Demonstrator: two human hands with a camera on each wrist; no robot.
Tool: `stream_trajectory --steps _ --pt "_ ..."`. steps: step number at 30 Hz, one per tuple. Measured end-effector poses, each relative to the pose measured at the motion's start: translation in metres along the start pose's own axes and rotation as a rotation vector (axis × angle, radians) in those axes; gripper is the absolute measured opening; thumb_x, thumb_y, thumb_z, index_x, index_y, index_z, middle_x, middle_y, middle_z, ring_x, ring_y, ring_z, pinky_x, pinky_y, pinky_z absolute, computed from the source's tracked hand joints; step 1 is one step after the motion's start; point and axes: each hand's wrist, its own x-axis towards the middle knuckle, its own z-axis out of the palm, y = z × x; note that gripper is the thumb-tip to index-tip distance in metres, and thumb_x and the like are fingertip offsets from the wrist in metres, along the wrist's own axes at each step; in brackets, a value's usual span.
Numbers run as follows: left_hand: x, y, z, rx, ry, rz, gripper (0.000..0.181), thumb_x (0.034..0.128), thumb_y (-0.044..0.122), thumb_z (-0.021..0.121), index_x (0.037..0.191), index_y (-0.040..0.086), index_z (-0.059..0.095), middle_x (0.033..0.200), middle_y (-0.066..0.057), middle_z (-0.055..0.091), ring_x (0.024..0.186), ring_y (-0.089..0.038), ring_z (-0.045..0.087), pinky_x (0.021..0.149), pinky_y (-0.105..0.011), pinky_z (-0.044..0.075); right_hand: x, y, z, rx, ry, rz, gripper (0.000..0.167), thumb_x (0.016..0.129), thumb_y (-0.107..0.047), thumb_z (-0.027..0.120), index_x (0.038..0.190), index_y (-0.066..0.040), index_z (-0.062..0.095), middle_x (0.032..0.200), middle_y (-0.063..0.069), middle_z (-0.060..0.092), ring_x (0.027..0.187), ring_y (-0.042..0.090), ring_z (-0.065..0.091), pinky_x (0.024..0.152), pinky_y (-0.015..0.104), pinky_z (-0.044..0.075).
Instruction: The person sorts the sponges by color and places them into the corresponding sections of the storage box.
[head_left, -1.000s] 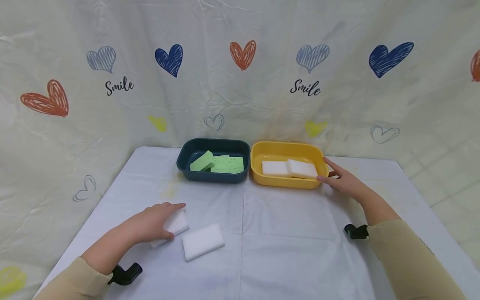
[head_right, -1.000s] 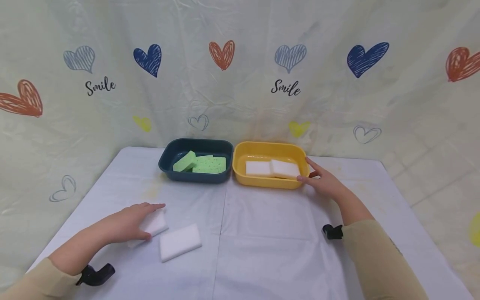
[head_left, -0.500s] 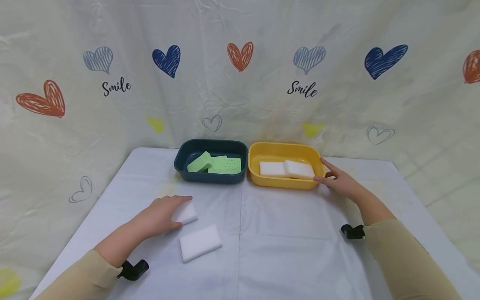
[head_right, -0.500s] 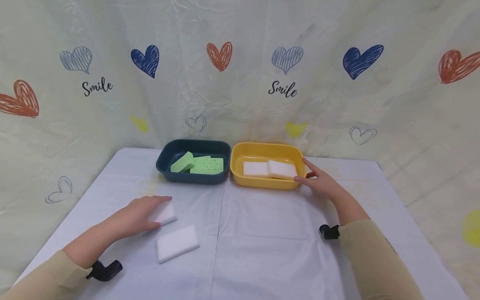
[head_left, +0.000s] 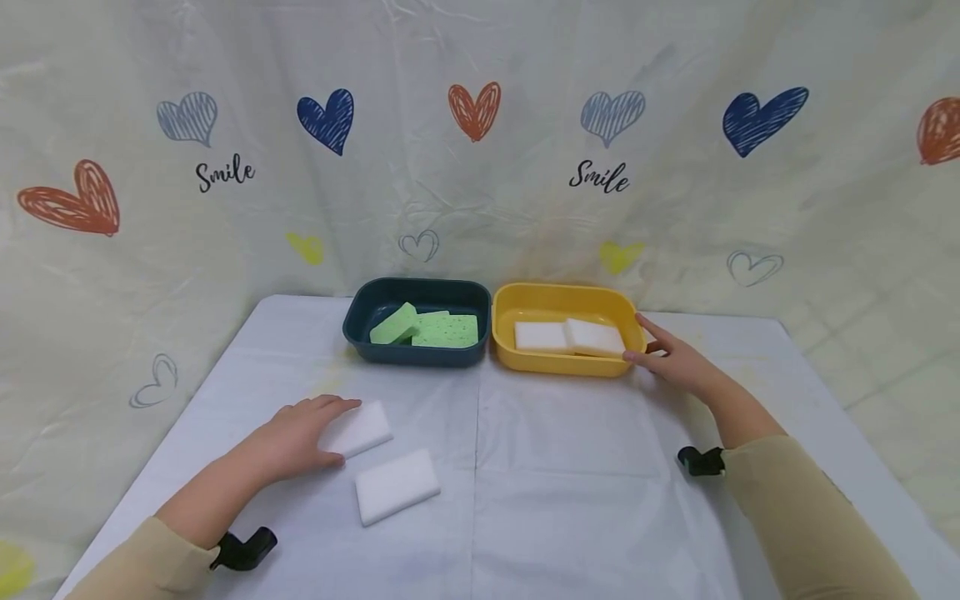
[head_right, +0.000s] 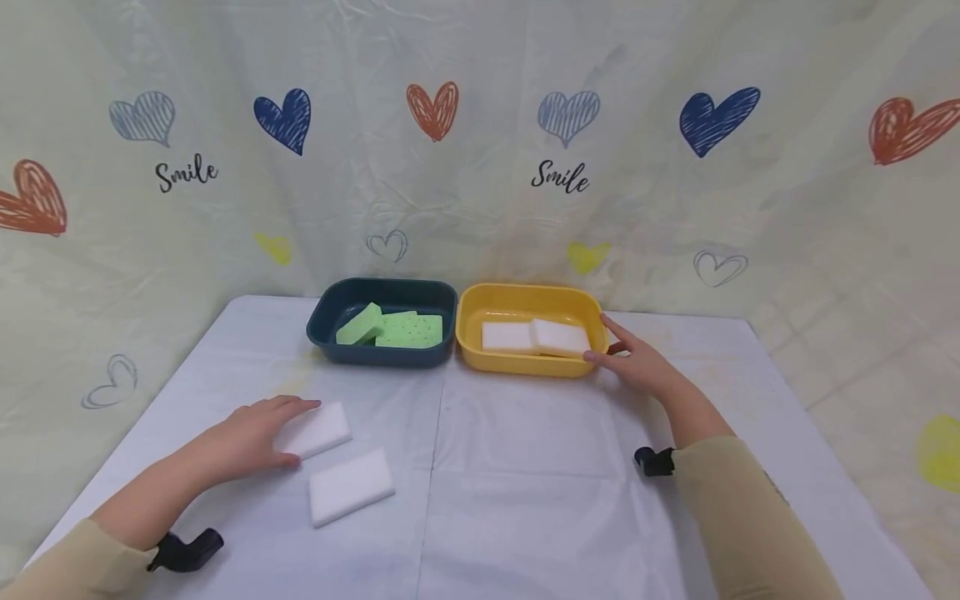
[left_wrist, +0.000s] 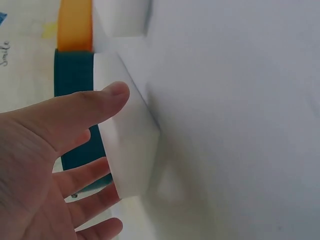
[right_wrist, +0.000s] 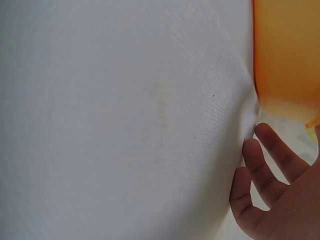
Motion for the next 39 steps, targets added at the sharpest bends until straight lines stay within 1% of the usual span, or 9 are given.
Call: stream_trajectory --steps 7,12,16,20,22,25,28,31,39 --pt "-0.013 -0.011 -0.001 -0.034 -0.041 -0.015 0.082 0.0737 0.033 0.087 0.145 0.015 0.05 0.137 -0.016 0.053 0.122 -0.039 0.052 0.096 -0.06 0.044 -0.002 -0.003 0.0 -0.007 -0.001 -0.01 0.105 0.084 -0.073 0.058 0.159 -0.033 -0.004 0.143 0.032 0.037 0.118 0.046 0.043 0.099 0.064 0.04" --pt "-0.016 -0.016 0.001 -0.065 -0.047 -0.046 0.081 0.0743 0.034 0.087 0.145 0.018 0.052 0.136 -0.014 0.054 0.121 -0.038 0.053 0.096 -0.058 0.046 -0.003 -0.003 0.0 -0.005 0.001 -0.012 0.105 0.085 -0.072 0.058 0.159 -0.032 -0.005 0.143 0.032 0.036 0.118 0.046 0.043 0.099 0.064 0.04" --pt "-0.017 -0.018 0.001 -0.082 -0.04 -0.059 0.076 0.0753 0.034 0.086 0.143 0.019 0.054 0.136 -0.014 0.055 0.121 -0.037 0.054 0.096 -0.057 0.046 -0.003 -0.003 0.001 0.002 0.001 -0.007 0.105 0.084 -0.073 0.058 0.159 -0.033 -0.004 0.142 0.031 0.037 0.118 0.045 0.043 0.099 0.063 0.04" --pt "-0.019 -0.017 -0.003 -0.101 -0.016 -0.045 0.071 0.0779 0.035 0.084 0.141 0.019 0.056 0.136 -0.012 0.056 0.122 -0.035 0.054 0.098 -0.056 0.046 -0.002 -0.002 0.001 -0.002 0.001 0.001 0.105 0.084 -0.073 0.058 0.159 -0.034 -0.004 0.142 0.031 0.038 0.118 0.045 0.044 0.099 0.063 0.04" --pt "-0.02 -0.016 -0.006 -0.114 0.004 -0.033 0.069 0.0794 0.036 0.083 0.141 0.019 0.057 0.136 -0.011 0.056 0.118 -0.03 0.057 0.097 -0.052 0.047 -0.002 -0.002 0.001 -0.007 0.004 0.006 0.106 0.083 -0.075 0.058 0.159 -0.034 -0.004 0.142 0.03 0.039 0.118 0.045 0.044 0.099 0.063 0.041" --pt "-0.019 -0.013 -0.012 -0.138 0.024 -0.022 0.067 0.081 0.037 0.082 0.141 0.021 0.056 0.135 -0.007 0.056 0.107 -0.022 0.059 0.088 -0.045 0.052 -0.001 -0.002 0.001 -0.012 0.007 0.004 0.107 0.082 -0.075 0.058 0.159 -0.034 -0.004 0.142 0.031 0.038 0.118 0.045 0.044 0.099 0.063 0.041" --pt "-0.018 -0.009 -0.017 -0.16 0.033 -0.02 0.067 0.0821 0.037 0.081 0.142 0.022 0.055 0.134 -0.004 0.056 0.099 -0.017 0.058 0.08 -0.038 0.051 0.0 -0.003 0.002 -0.014 0.008 0.004 0.107 0.082 -0.076 0.058 0.159 -0.033 -0.004 0.142 0.031 0.038 0.118 0.045 0.044 0.099 0.063 0.041" --pt "-0.013 -0.005 -0.02 -0.171 0.038 -0.004 0.066 0.0834 0.037 0.08 0.143 0.023 0.054 0.135 -0.002 0.055 0.099 -0.017 0.058 0.078 -0.036 0.05 -0.001 -0.004 0.002 -0.013 0.008 -0.001 0.107 0.083 -0.075 0.058 0.159 -0.032 -0.004 0.142 0.032 0.037 0.119 0.046 0.043 0.099 0.063 0.04" --pt "0.009 0.012 -0.033 -0.161 0.052 0.043 0.065 0.085 0.039 0.078 0.143 0.026 0.053 0.134 -0.002 0.055 0.099 -0.017 0.058 0.074 -0.034 0.049 -0.002 -0.004 0.002 -0.014 0.01 -0.008 0.106 0.083 -0.074 0.057 0.159 -0.032 -0.004 0.142 0.032 0.036 0.118 0.046 0.043 0.099 0.064 0.04"
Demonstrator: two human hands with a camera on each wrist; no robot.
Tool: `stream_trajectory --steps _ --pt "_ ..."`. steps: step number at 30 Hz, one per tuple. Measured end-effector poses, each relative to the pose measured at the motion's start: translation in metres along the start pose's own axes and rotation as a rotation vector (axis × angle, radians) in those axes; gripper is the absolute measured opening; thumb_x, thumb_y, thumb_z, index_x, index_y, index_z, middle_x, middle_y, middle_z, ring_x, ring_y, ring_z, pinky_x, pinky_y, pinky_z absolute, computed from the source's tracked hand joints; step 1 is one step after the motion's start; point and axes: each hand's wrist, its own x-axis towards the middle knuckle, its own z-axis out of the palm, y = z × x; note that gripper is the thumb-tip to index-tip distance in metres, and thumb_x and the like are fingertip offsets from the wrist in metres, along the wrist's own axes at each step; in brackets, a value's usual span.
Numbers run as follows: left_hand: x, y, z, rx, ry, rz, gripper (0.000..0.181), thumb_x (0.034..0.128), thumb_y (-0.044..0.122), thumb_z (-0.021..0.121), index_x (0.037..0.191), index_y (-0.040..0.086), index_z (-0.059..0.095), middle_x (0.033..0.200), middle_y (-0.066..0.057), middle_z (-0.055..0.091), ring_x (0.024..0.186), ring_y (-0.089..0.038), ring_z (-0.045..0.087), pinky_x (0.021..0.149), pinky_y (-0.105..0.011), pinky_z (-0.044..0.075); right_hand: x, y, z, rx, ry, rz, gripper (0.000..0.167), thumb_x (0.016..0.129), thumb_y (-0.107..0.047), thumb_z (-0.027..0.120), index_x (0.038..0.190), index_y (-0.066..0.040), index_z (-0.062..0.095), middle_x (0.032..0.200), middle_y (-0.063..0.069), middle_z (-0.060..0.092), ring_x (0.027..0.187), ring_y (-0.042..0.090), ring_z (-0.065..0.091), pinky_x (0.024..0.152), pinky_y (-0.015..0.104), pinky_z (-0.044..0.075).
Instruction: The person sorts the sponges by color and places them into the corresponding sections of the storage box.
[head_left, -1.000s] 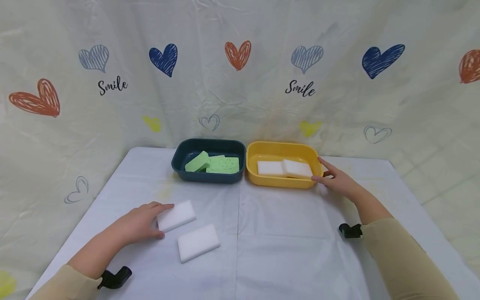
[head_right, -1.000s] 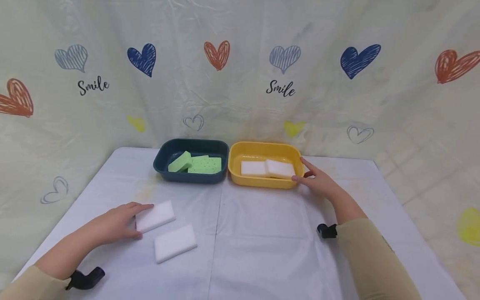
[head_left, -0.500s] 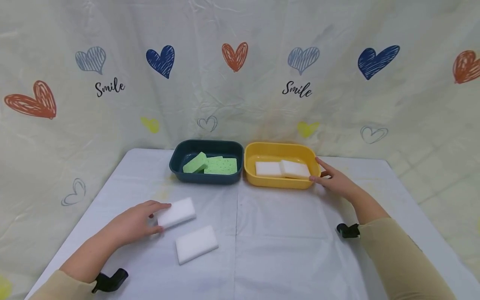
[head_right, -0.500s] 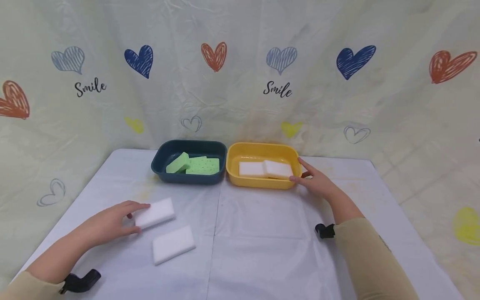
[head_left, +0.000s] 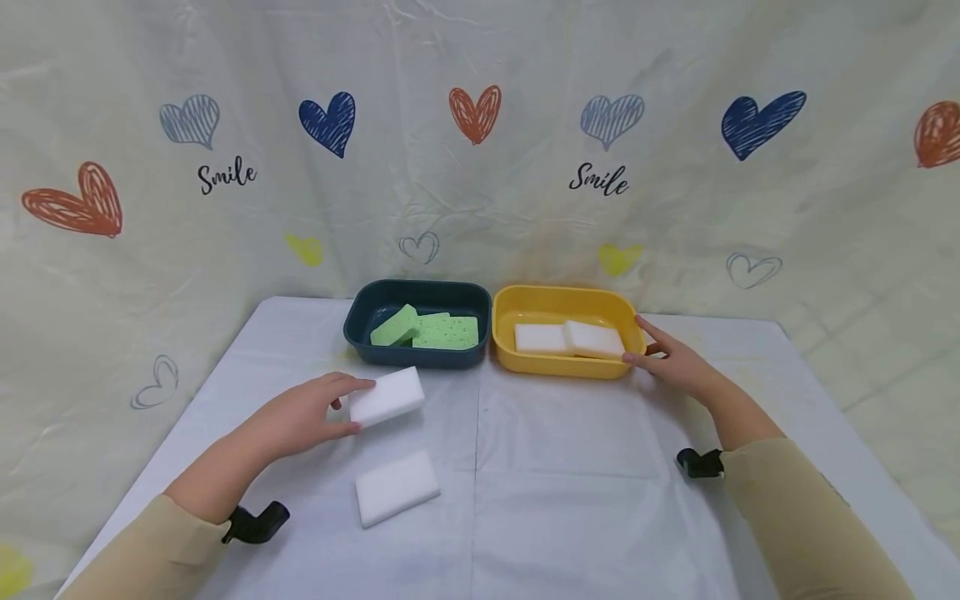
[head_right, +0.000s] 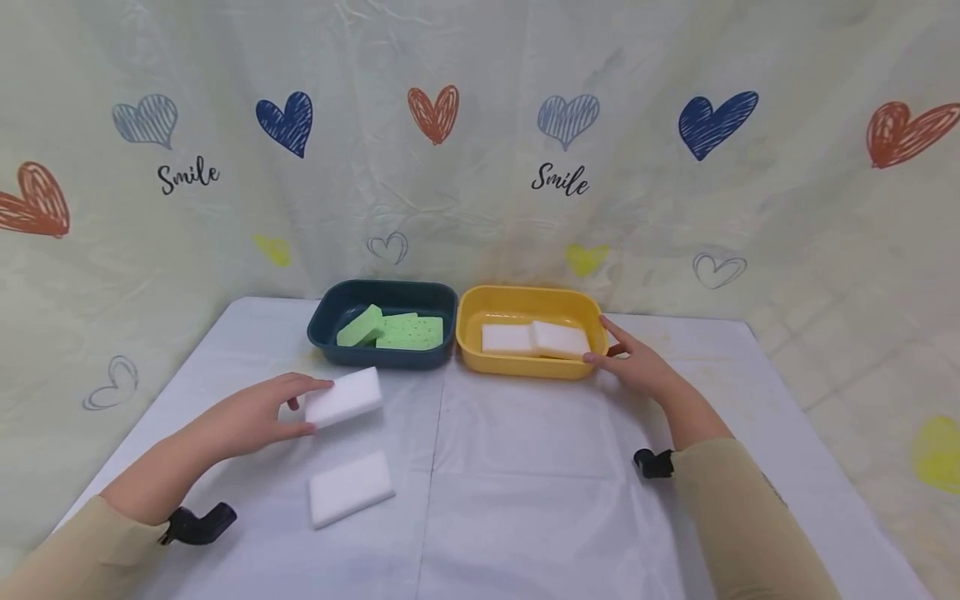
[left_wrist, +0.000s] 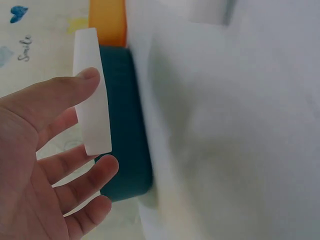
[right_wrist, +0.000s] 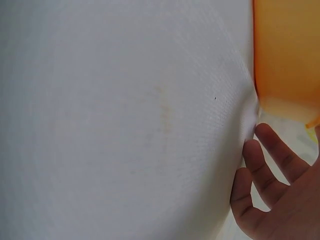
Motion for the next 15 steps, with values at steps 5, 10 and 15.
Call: stream_trajectory --steps 5,10,15 --pt "0.018 0.016 -0.006 0.018 -0.002 0.023 0.064 0.0866 0.038 0.077 0.145 0.028 0.052 0.139 -0.004 0.053 0.101 -0.018 0.058 0.076 -0.035 0.051 -0.001 0.0 0.0 -0.003 -0.003 0.001 0.106 0.084 -0.074 0.057 0.159 -0.032 -0.004 0.142 0.032 0.037 0.118 0.046 0.043 0.099 0.064 0.04" --pt "0.038 0.035 -0.011 0.036 -0.008 0.068 0.064 0.0885 0.04 0.075 0.147 0.03 0.05 0.143 -0.003 0.051 0.104 -0.018 0.059 0.082 -0.039 0.053 0.0 0.0 0.001 -0.001 -0.005 0.008 0.107 0.083 -0.075 0.057 0.159 -0.033 -0.004 0.142 0.032 0.037 0.118 0.046 0.043 0.099 0.064 0.04" --pt "0.062 0.055 -0.012 0.069 -0.011 0.109 0.063 0.0904 0.043 0.071 0.148 0.034 0.047 0.144 0.0 0.049 0.11 -0.018 0.058 0.087 -0.04 0.053 0.001 0.001 0.001 -0.009 0.001 0.008 0.106 0.083 -0.075 0.057 0.159 -0.032 -0.004 0.141 0.031 0.038 0.116 0.045 0.044 0.098 0.063 0.042"
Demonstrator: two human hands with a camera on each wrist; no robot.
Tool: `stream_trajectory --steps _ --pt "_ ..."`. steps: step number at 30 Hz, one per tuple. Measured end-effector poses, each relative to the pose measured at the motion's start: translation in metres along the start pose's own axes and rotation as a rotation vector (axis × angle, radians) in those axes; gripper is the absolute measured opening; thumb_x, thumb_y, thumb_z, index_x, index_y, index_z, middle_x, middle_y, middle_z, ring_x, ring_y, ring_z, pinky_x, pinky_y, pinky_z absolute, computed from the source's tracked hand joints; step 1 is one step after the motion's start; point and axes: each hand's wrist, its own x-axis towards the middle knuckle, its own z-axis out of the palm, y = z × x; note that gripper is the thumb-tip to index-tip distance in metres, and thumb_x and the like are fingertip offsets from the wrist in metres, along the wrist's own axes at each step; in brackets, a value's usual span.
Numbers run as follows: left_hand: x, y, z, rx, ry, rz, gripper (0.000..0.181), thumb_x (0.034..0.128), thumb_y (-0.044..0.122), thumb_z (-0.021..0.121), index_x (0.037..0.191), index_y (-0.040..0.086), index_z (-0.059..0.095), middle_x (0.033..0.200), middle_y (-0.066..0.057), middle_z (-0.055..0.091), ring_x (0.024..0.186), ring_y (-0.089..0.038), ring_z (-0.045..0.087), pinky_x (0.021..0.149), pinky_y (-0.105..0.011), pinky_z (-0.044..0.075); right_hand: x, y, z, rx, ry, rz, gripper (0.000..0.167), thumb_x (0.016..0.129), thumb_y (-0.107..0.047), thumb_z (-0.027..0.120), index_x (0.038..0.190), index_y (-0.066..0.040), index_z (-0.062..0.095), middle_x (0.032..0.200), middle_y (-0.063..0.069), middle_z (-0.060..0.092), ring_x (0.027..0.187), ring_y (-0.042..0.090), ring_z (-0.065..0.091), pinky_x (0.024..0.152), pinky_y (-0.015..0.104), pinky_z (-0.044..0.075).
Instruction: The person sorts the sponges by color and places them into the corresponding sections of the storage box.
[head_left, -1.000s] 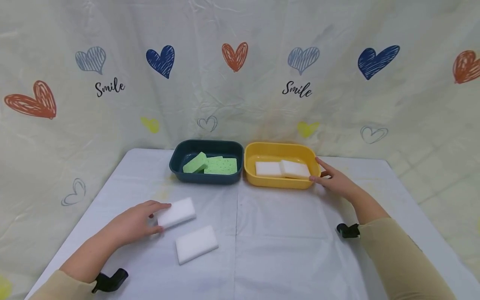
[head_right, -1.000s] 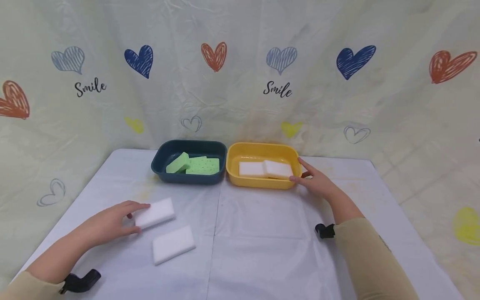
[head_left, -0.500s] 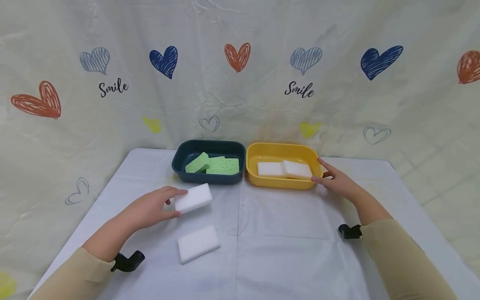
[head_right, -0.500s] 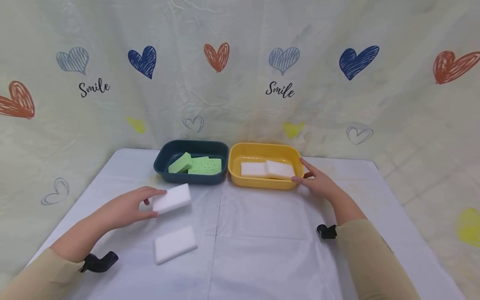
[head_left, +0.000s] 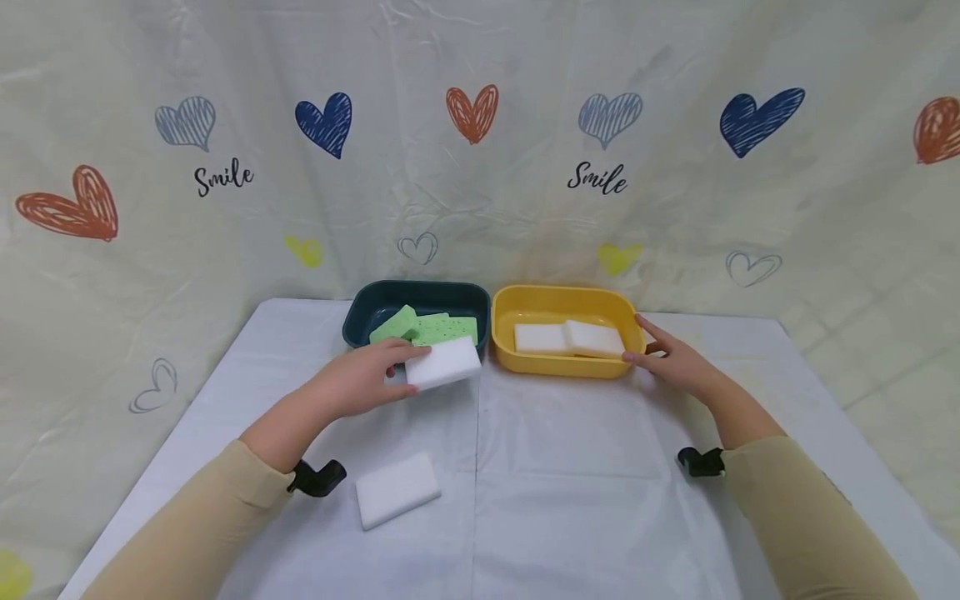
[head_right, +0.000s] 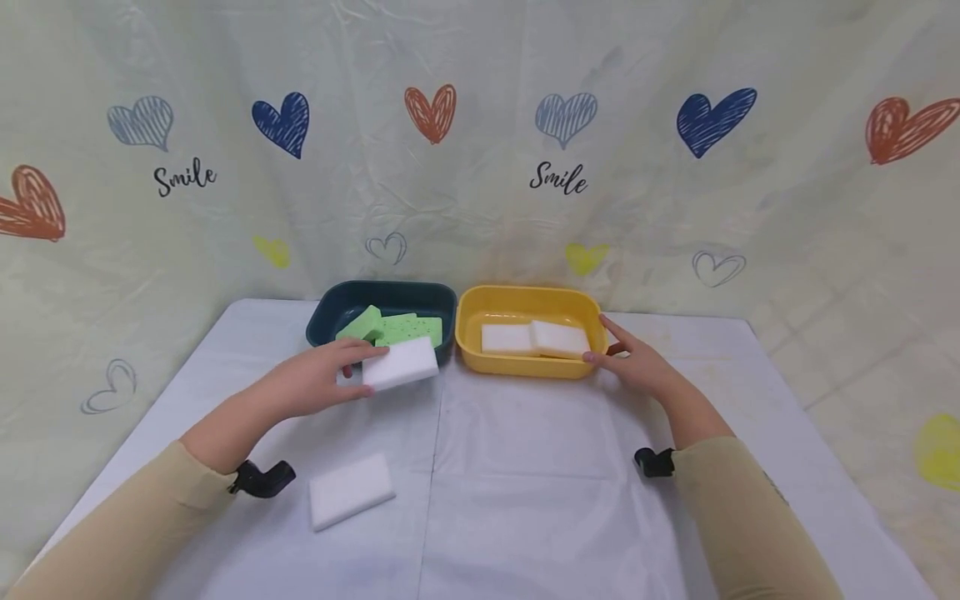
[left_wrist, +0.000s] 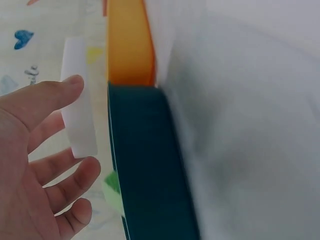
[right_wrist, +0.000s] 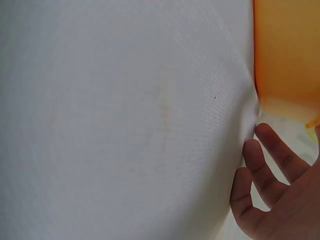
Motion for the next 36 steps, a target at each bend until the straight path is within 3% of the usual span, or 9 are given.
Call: stream_trajectory --steps 7,19,26,36 --pt "0.046 0.025 0.003 -0.007 0.009 0.031 0.064 0.0908 0.05 0.068 0.149 0.038 0.045 0.148 0.002 0.046 0.128 -0.021 0.047 0.102 -0.045 0.047 0.001 0.002 -0.001 0.008 -0.004 0.009 0.107 0.082 -0.075 0.058 0.159 -0.033 -0.005 0.141 0.032 0.037 0.116 0.046 0.043 0.098 0.063 0.041" --pt "0.124 0.06 0.007 0.007 -0.028 0.059 0.058 0.0921 0.049 0.067 0.146 0.037 0.05 0.15 0.001 0.043 0.131 -0.023 0.039 0.107 -0.044 0.04 0.0 0.004 -0.002 0.018 -0.004 -0.009 0.104 0.085 -0.073 0.058 0.159 -0.032 -0.004 0.142 0.031 0.039 0.119 0.046 0.044 0.1 0.064 0.04" --pt "0.147 0.07 0.009 0.046 -0.057 0.056 0.055 0.091 0.05 0.068 0.143 0.037 0.054 0.15 0.001 0.045 0.127 -0.025 0.039 0.109 -0.044 0.032 0.0 0.001 -0.001 0.022 -0.002 -0.017 0.104 0.084 -0.073 0.058 0.159 -0.034 -0.001 0.141 0.029 0.041 0.119 0.045 0.045 0.1 0.063 0.039" --pt "0.17 0.085 0.022 0.118 -0.084 0.084 0.05 0.0903 0.05 0.069 0.138 0.04 0.058 0.144 0.004 0.052 0.12 -0.024 0.04 0.099 -0.04 0.031 -0.001 0.002 -0.002 0.035 0.002 -0.019 0.102 0.085 -0.072 0.058 0.159 -0.035 -0.001 0.141 0.029 0.041 0.12 0.044 0.046 0.101 0.063 0.039"
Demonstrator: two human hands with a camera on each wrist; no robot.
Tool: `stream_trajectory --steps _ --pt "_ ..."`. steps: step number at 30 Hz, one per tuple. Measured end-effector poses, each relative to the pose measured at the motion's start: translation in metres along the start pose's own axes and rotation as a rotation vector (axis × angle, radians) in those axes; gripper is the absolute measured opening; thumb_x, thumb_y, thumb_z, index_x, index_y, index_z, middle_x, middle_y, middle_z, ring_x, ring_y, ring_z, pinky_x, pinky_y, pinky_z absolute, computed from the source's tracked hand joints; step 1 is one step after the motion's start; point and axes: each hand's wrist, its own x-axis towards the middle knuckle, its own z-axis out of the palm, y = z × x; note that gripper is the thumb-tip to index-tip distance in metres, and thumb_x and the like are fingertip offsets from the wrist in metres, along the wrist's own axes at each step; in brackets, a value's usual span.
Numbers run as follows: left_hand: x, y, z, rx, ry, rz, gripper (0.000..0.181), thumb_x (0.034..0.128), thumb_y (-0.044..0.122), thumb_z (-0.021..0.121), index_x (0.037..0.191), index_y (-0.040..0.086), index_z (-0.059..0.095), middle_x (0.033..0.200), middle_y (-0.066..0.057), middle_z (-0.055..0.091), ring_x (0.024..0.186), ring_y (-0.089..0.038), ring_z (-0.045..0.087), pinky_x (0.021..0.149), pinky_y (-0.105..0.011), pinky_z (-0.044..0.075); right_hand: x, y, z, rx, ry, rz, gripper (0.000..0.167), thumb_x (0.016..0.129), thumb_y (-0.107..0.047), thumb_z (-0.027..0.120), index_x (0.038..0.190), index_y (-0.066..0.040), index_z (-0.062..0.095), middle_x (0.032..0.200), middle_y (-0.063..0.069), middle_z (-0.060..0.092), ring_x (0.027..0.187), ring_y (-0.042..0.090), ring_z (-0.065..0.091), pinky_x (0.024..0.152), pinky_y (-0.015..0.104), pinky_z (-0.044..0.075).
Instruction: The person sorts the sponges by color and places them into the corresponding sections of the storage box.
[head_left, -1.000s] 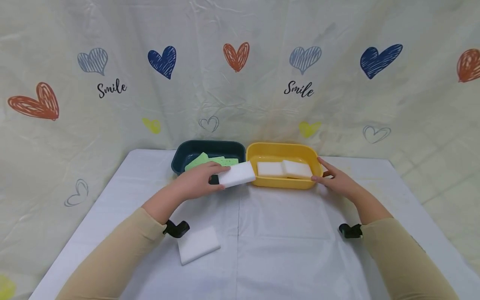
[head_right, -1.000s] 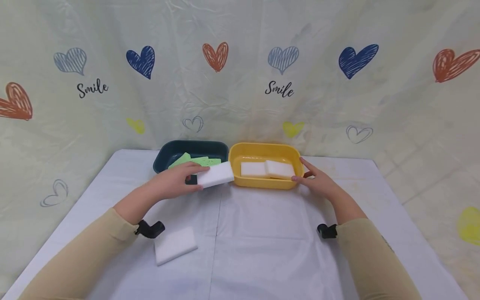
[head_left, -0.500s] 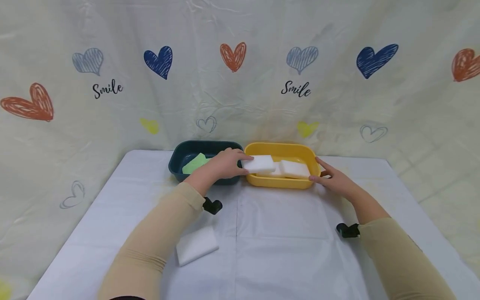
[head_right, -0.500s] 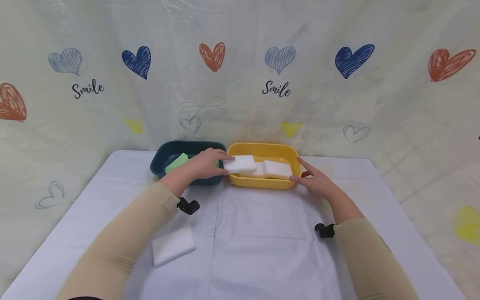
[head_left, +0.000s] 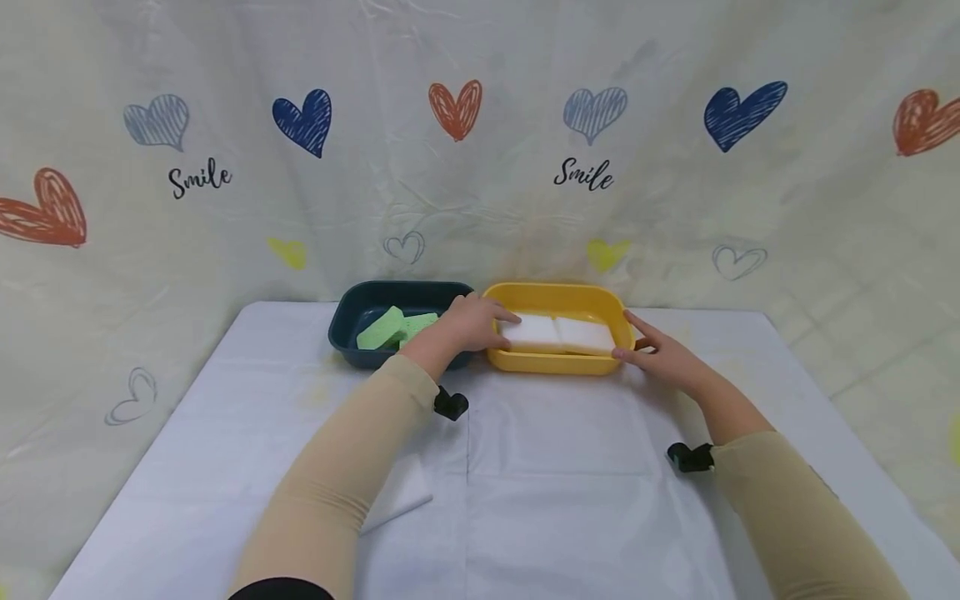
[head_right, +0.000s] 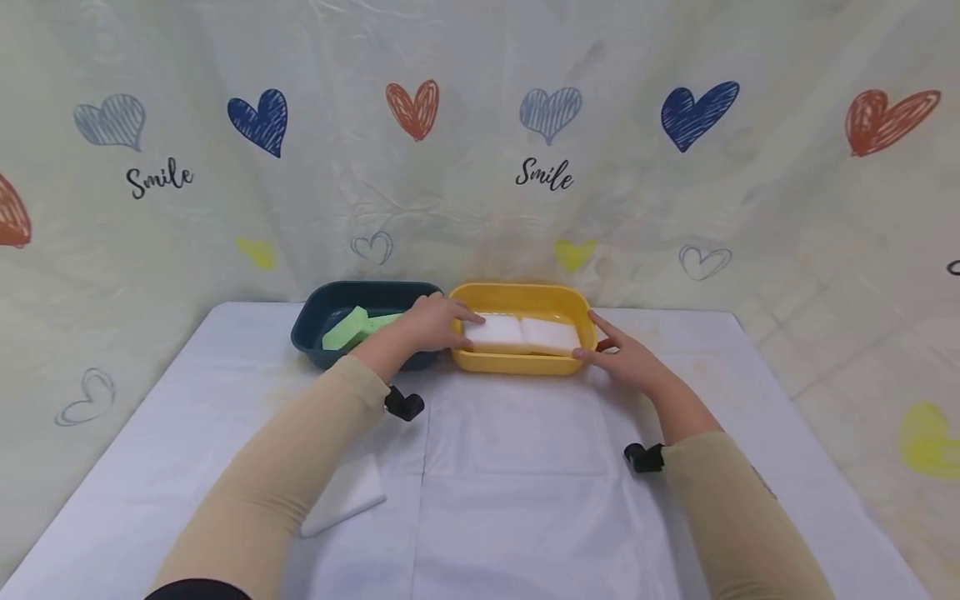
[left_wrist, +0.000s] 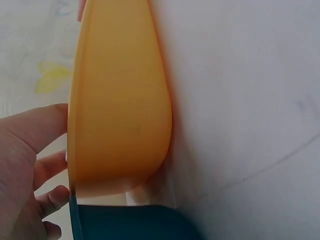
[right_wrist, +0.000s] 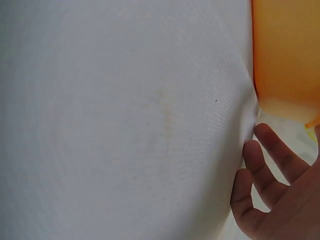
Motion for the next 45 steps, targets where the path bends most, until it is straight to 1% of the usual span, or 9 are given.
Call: stream_trajectory --steps 4,8,16,21,25,33,38,42,45 --pt "0.003 0.005 0.001 0.025 0.002 -0.016 0.049 0.089 0.051 0.07 0.136 0.041 0.06 0.142 0.005 0.054 0.118 -0.024 0.04 0.094 -0.038 0.032 0.0 -0.002 0.001 0.001 -0.002 -0.001 0.103 0.085 -0.072 0.058 0.159 -0.035 -0.001 0.141 0.029 0.041 0.119 0.044 0.047 0.102 0.063 0.039" --pt "0.004 0.008 0.0 0.029 0.009 -0.036 0.049 0.0882 0.05 0.071 0.135 0.039 0.061 0.144 0.004 0.052 0.121 -0.025 0.039 0.097 -0.039 0.031 0.001 -0.003 0.001 0.0 -0.003 0.004 0.104 0.084 -0.073 0.058 0.159 -0.035 -0.002 0.141 0.029 0.04 0.119 0.044 0.047 0.102 0.063 0.039" --pt "0.002 -0.003 0.004 0.03 0.023 -0.046 0.057 0.0889 0.053 0.069 0.142 0.04 0.054 0.15 0.002 0.045 0.131 -0.028 0.036 0.107 -0.045 0.03 0.004 -0.003 0.003 0.005 -0.008 -0.004 0.104 0.084 -0.073 0.059 0.159 -0.035 -0.001 0.141 0.029 0.041 0.12 0.044 0.045 0.102 0.063 0.039" --pt "-0.002 -0.006 0.003 0.022 0.039 -0.05 0.057 0.09 0.054 0.067 0.143 0.038 0.053 0.149 0.003 0.046 0.126 -0.026 0.038 0.103 -0.043 0.032 0.004 -0.004 0.003 -0.002 -0.007 -0.007 0.104 0.084 -0.073 0.059 0.159 -0.035 -0.001 0.141 0.029 0.041 0.12 0.044 0.044 0.102 0.063 0.038" --pt "-0.007 -0.006 0.001 0.026 0.056 -0.026 0.058 0.0904 0.054 0.066 0.144 0.037 0.053 0.148 0.001 0.047 0.123 -0.026 0.039 0.101 -0.042 0.033 0.002 -0.006 0.002 -0.006 -0.003 -0.011 0.103 0.085 -0.073 0.058 0.16 -0.034 -0.001 0.141 0.029 0.041 0.12 0.044 0.044 0.102 0.063 0.038" --pt "-0.03 -0.005 -0.007 0.072 0.084 0.028 0.06 0.0889 0.058 0.066 0.144 0.035 0.054 0.146 0.002 0.049 0.115 -0.023 0.042 0.097 -0.039 0.035 0.0 -0.006 0.0 -0.003 -0.01 0.001 0.105 0.084 -0.074 0.058 0.159 -0.034 -0.003 0.142 0.03 0.039 0.12 0.045 0.042 0.101 0.064 0.038" --pt "-0.047 -0.007 -0.011 0.076 0.114 0.047 0.06 0.0909 0.058 0.063 0.146 0.037 0.05 0.148 0.002 0.048 0.119 -0.024 0.042 0.101 -0.041 0.035 0.001 -0.003 0.0 -0.004 -0.009 0.007 0.105 0.084 -0.073 0.058 0.159 -0.035 -0.004 0.142 0.031 0.038 0.12 0.046 0.042 0.101 0.066 0.037" --pt "-0.062 -0.009 -0.011 0.077 0.115 0.069 0.062 0.0911 0.055 0.065 0.147 0.036 0.048 0.148 0.002 0.047 0.123 -0.025 0.041 0.104 -0.043 0.034 0.002 0.0 0.0 -0.004 -0.014 0.006 0.105 0.083 -0.074 0.058 0.159 -0.035 -0.004 0.143 0.031 0.037 0.121 0.046 0.042 0.102 0.066 0.037" --pt "-0.075 -0.012 -0.01 0.081 0.112 0.063 0.064 0.0893 0.055 0.067 0.147 0.037 0.048 0.147 0.005 0.049 0.122 -0.022 0.041 0.104 -0.043 0.036 0.001 0.001 0.0 -0.005 -0.014 0.01 0.105 0.084 -0.074 0.058 0.159 -0.034 -0.004 0.143 0.031 0.037 0.12 0.046 0.043 0.101 0.065 0.038"
